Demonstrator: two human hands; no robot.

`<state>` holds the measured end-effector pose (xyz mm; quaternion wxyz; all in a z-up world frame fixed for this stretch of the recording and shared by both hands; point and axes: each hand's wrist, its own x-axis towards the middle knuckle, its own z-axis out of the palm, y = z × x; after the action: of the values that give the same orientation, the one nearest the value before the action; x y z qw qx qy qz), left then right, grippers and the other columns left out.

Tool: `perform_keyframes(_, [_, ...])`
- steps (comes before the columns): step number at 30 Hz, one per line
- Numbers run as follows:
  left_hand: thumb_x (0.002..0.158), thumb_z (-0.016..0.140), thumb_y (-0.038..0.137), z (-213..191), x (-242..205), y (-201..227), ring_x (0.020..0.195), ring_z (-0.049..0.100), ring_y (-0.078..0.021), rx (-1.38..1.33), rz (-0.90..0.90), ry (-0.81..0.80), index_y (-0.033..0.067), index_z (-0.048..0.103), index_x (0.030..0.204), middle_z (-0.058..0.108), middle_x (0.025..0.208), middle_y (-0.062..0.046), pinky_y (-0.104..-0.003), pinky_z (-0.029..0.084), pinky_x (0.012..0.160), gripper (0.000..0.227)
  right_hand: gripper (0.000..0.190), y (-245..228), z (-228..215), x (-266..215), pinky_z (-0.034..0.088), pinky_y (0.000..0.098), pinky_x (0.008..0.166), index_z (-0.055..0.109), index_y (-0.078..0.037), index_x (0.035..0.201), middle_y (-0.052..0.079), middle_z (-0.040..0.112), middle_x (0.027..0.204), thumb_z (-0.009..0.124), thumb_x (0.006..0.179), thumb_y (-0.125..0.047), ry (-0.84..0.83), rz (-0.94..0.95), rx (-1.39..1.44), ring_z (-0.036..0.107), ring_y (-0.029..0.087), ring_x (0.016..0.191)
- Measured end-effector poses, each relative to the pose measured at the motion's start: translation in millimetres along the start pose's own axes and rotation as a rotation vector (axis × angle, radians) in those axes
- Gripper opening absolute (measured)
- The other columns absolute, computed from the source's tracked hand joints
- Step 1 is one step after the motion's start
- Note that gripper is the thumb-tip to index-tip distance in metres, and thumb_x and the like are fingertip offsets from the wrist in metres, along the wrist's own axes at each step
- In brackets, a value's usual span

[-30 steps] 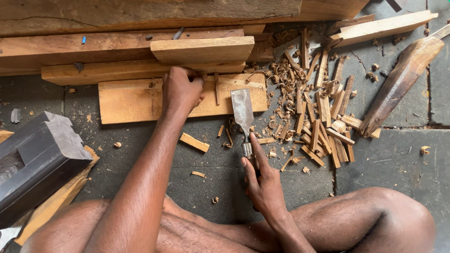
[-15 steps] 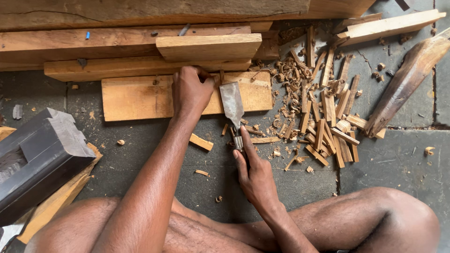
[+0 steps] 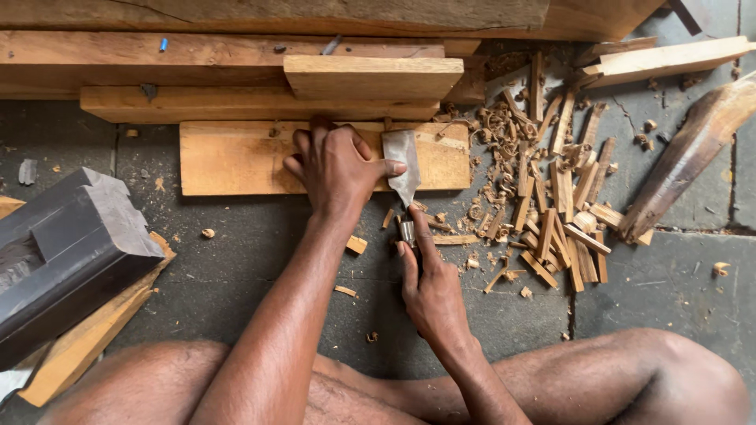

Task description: The person sits on the floor and uses a chisel to carve a small wooden block. They repeatedly scrape the surface to remove shavings and refine the shape of the wood piece.

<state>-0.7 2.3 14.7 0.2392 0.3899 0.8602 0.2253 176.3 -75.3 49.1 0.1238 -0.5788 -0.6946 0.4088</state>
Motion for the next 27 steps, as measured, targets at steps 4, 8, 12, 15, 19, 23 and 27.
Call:
perform_keyframes(4, [0.051,0.100,0.053,-2.9,1.3,2.7,0.119,0.045,-0.0325,-0.059,0.019,0.091,0.0117,0.072,0.069,0.069,0.104,-0.008,-0.055,0.032,0.091,0.053,0.061,-18.1,1.4,14.5,0.056,0.0490,0.053,0.028,-0.033,0.161,0.023,0.069,0.066,0.050,0.105,-0.028,-0.091,0.240,-0.005,0.070,0.035,0.055])
perform_keyframes(8, [0.054,0.100,0.051,-1.1,6.1,1.7,0.116,0.049,-0.0349,-0.085,0.056,0.160,0.0109,0.072,0.076,0.073,0.096,-0.009,-0.056,0.032,0.089,0.054,0.060,-22.8,15.7,10.0,0.049,0.0412,0.043,0.032,-0.028,0.162,0.014,0.062,0.057,0.052,0.105,-0.027,0.050,0.071,0.061,0.061,0.021,0.041])
perform_keyframes(12, [0.078,0.089,0.039,-11.5,10.5,-11.2,0.097,0.065,-0.0283,-0.236,0.218,0.112,0.0128,0.073,0.091,0.075,0.096,-0.006,-0.058,0.033,0.093,0.034,0.062,-8.9,11.4,1.4,0.051,0.0319,0.033,0.026,-0.031,0.162,0.005,0.059,0.056,0.049,0.105,-0.030,0.071,0.106,0.327,0.057,0.014,0.041])
perform_keyframes(15, [0.102,0.064,0.013,-11.1,20.3,-17.5,0.094,0.068,-0.0231,-0.164,0.404,-0.082,0.0139,0.072,0.114,0.069,0.103,-0.010,-0.042,0.059,0.080,0.015,0.059,5.0,-9.0,-15.8,0.050,0.0302,0.029,0.024,-0.027,0.162,0.002,0.056,0.056,0.044,0.107,-0.030,0.198,0.020,0.527,0.052,0.012,0.037])
perform_keyframes(19, [0.094,0.063,-0.005,4.6,31.0,-17.6,0.092,0.066,-0.0235,0.200,0.738,0.058,0.0161,0.077,0.120,0.065,0.112,-0.015,-0.038,0.062,0.079,0.036,0.060,20.7,-47.9,-25.8,0.049,0.0311,0.028,0.026,-0.027,0.161,0.004,0.056,0.053,0.045,0.104,-0.029,0.170,0.123,0.495,0.053,0.014,0.035])
perform_keyframes(23, [0.088,0.078,0.012,6.2,29.0,-21.4,0.093,0.064,-0.0250,0.279,0.745,0.008,0.0145,0.078,0.115,0.063,0.114,-0.015,-0.040,0.061,0.080,0.027,0.061,37.3,-47.5,-38.9,0.051,0.0327,0.029,0.027,-0.028,0.160,0.003,0.058,0.053,0.045,0.101,-0.027,0.131,0.237,0.413,0.054,0.014,0.035])
perform_keyframes(27, [0.080,0.085,0.024,2.6,22.1,-8.6,0.090,0.063,-0.0259,0.334,0.803,0.101,0.0076,0.079,0.101,0.062,0.127,-0.018,-0.041,0.059,0.078,0.027,0.063,39.3,-41.5,-43.0,0.048,0.0307,0.032,0.030,-0.027,0.161,0.001,0.053,0.053,0.048,0.102,-0.025,0.062,0.267,0.483,0.053,0.012,0.038])
